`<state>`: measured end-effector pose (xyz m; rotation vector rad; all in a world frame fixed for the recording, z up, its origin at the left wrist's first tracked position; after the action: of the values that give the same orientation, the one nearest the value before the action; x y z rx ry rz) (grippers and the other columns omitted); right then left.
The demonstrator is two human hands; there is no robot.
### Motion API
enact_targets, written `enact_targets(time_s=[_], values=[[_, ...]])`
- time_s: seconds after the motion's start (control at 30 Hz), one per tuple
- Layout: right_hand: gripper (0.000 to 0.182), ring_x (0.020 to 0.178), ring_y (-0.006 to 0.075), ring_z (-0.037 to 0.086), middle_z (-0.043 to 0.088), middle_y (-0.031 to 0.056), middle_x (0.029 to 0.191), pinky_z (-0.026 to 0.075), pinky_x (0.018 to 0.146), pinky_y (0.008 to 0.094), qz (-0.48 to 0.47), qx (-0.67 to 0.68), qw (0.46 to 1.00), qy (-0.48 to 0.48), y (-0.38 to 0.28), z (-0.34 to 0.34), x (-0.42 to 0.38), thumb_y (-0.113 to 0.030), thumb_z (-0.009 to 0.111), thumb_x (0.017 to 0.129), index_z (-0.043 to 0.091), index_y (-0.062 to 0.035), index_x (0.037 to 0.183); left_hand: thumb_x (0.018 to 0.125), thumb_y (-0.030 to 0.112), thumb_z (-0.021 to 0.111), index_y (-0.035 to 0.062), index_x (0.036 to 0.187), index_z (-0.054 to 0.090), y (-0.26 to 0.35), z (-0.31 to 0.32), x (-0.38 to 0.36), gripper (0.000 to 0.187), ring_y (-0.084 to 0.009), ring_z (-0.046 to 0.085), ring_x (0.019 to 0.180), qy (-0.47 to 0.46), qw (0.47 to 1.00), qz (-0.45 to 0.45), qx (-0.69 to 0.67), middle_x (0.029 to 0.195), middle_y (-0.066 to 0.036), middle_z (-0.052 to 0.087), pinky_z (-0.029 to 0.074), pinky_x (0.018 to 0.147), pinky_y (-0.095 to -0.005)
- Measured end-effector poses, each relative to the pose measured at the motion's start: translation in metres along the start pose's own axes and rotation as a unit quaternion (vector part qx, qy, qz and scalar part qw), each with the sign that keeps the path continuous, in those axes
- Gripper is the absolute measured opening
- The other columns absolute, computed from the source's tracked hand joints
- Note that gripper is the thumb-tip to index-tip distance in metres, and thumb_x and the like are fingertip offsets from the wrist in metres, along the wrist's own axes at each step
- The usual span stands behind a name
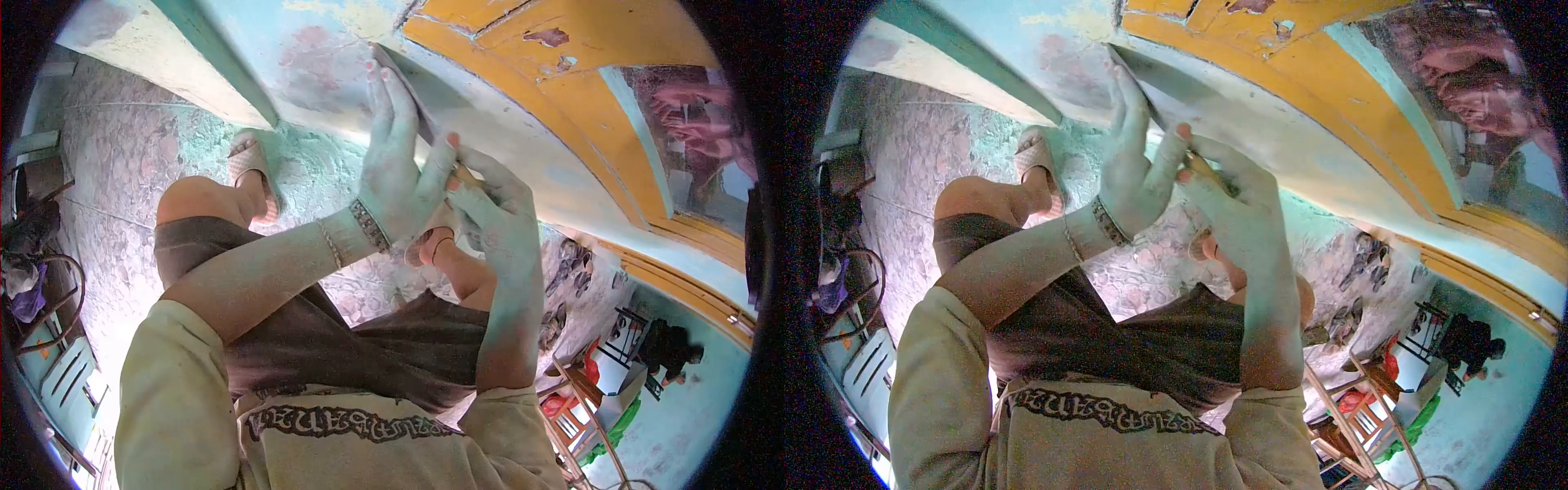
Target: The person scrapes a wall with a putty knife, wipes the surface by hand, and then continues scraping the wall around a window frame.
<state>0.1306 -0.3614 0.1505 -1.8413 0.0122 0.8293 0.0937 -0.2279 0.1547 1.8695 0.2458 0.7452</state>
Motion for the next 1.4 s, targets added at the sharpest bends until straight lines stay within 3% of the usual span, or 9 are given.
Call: enact_targets(time_s=[0.07,0.2,0.4,0.63,0.73,0.9,0.93,1.13,1.4], values=[[0.036,0.049,0.0072,0.051,0.065,0.0087,0.092,0.042,0.04,0.0208,0.016,-0.022,1.0,-0.011,0.002,0.005,0.002,-0.008,0.064,0.084,0.06,-0.0021,0.119,0.093,0.024,0.055,-0.0149,0.141,0.006,-0.005,-0.005,0.002,0.079,-0.0461,0.01,0.139,0.01,1.0,0.005,0.018,0.145,-0.039,0.009,0.017,0.112,-0.0431],[0.036,0.052,0.0078,0.052,0.065,0.0077,0.086,0.041,0.04,0.0211,-0.062,-0.025,0.998,-0.003,-0.002,-0.008,0.003,-0.009,0.064,0.084,0.06,-0.0022,0.119,0.094,0.026,0.053,-0.0153,0.14,0.005,-0.005,0.009,-0.003,0.078,-0.0464,0.012,0.139,-0.027,1.0,-0.008,-0.006,0.145,-0.04,0.01,0.017,0.112,-0.043],[0.036,0.062,0.0085,0.057,0.065,0.0073,0.092,0.047,0.054,0.0207,0.038,-0.033,0.999,0.012,0.004,0.004,-0.001,-0.008,0.064,0.083,0.061,-0.0023,0.119,0.094,0.025,0.052,-0.0164,0.14,0.006,-0.015,0.001,-0.002,0.077,-0.0466,0.014,0.138,0.003,1.0,-0.013,-0.003,0.144,-0.04,0.011,0.019,0.112,-0.042],[0.036,0.064,0.0093,0.055,0.063,0.006,0.09,0.047,0.056,0.0216,-0.049,-0.07,0.996,0.009,-0.006,0.001,0.005,-0.011,0.064,0.083,0.062,-0.0038,0.118,0.094,0.023,0.051,-0.0175,0.138,0.011,-0.011,0.008,-0.006,0.073,-0.0472,0.02,0.136,-0.001,1.0,-0.024,0.012,0.143,-0.04,0.017,0.023,0.11,-0.0405],[0.035,0.072,0.0099,0.056,0.063,0.0053,0.092,0.047,0.067,0.0225,0.025,-0.096,0.995,0.014,-0.003,0.004,0.002,-0.009,0.064,0.083,0.062,-0.0018,0.118,0.093,0.023,0.052,-0.0178,0.137,0.016,-0.02,-0.003,-0.002,0.07,-0.0446,0.021,0.137,0.023,0.999,-0.024,-0.01,0.142,-0.039,0.022,0.023,0.111,-0.039],[0.037,0.081,0.0102,0.056,0.063,0.0047,0.093,0.046,0.073,0.0232,-0.02,-0.05,0.998,0.02,0.0,-0.013,0.002,-0.009,0.065,0.084,0.06,-0.0004,0.119,0.091,0.023,0.054,-0.0171,0.138,0.012,-0.01,0.019,-0.004,0.074,-0.0512,0.014,0.135,-0.016,0.998,-0.05,-0.03,0.141,-0.043,0.014,0.02,0.112,-0.043],[0.037,0.083,0.0105,0.056,0.064,0.0048,0.094,0.046,0.074,0.0235,0.017,-0.056,0.998,0.028,0.001,-0.015,0.001,-0.009,0.065,0.084,0.06,-0.0004,0.119,0.09,0.022,0.054,-0.0168,0.138,0.011,-0.011,0.021,-0.006,0.076,-0.0537,0.012,0.135,-0.025,0.997,-0.055,-0.04,0.141,-0.044,0.011,0.019,0.112,-0.0442],[0.034,0.082,0.0091,0.056,0.064,0.0036,0.096,0.046,0.071,0.022,-0.074,-0.056,0.996,0.006,-0.002,-0.008,0.001,-0.011,0.066,0.085,0.062,-0.0005,0.117,0.09,0.023,0.054,-0.0187,0.137,0.009,-0.014,0.016,-0.006,0.078,-0.0524,0.009,0.136,-0.034,0.998,-0.039,-0.019,0.142,-0.043,0.007,0.018,0.112,-0.0437],[0.035,0.076,0.0074,0.055,0.064,0.0024,0.094,0.045,0.066,0.0206,-0.027,-0.083,0.996,0.029,-0.001,-0.031,-0.002,-0.01,0.065,0.084,0.062,-0.0019,0.117,0.089,0.023,0.055,-0.0168,0.138,0.007,-0.005,0.027,-0.007,0.079,-0.0532,0.009,0.136,-0.011,0.996,-0.05,-0.067,0.142,-0.044,0.005,0.017,0.113,-0.0441]])
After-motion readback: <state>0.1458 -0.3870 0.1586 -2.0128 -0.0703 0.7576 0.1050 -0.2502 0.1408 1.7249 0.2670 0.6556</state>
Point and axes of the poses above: each hand's wrist, its own x-axis towards the middle knuckle, its own z-axis out of the palm, y = z × x, the point moved 10 cm from there along x, towards the middle knuckle
